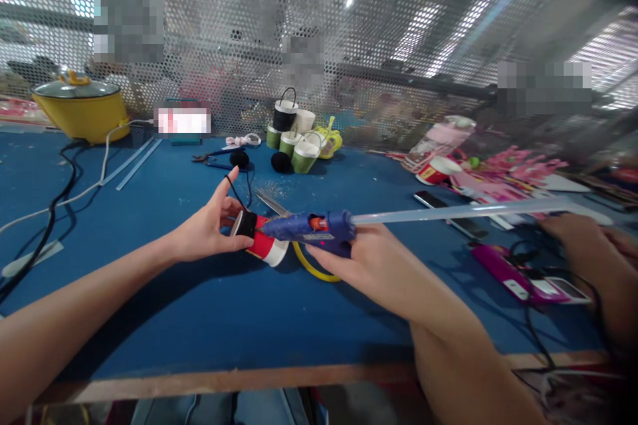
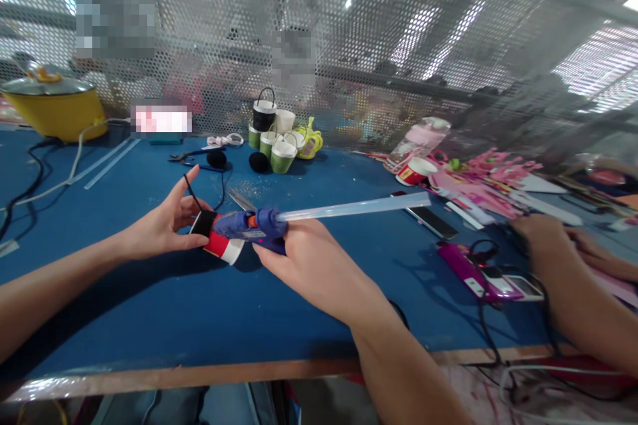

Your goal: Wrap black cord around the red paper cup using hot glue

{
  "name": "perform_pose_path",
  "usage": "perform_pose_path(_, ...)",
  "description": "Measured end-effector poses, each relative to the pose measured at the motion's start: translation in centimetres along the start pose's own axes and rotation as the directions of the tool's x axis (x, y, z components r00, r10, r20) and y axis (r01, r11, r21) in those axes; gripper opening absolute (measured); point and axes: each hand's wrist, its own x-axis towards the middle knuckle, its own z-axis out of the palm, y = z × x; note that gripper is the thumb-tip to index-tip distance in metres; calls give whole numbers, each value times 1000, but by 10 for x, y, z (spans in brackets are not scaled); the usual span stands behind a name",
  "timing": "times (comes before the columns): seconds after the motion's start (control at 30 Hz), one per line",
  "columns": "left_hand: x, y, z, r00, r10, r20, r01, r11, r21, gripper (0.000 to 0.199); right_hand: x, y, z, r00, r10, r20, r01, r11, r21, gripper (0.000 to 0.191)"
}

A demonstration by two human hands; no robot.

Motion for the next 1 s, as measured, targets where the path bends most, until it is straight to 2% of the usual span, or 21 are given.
perform_pose_path(0.27, 0, 0, 0, 998, 48, 29, -48, 999, -7, 111, 2, -1, -2, 1000, 16, -9, -15, 1000, 16, 34)
perform_pose_path(0.8, 1, 1, 1, 1000, 18, 14, -18, 1000, 4, 112, 0, -4, -4, 1000, 17, 19, -18, 999, 36, 32)
perform_pose_path(0.9, 0, 1, 0, 999, 44, 32, -44, 999, 8, 111, 0, -2, -4, 999, 34, 20, -34, 999, 14, 36)
perform_pose_path(1.0, -1, 0, -1, 995, 83, 61, -85, 996, 29, 110, 2, -1, -4, 999, 36, 10, -36, 999, 14, 33)
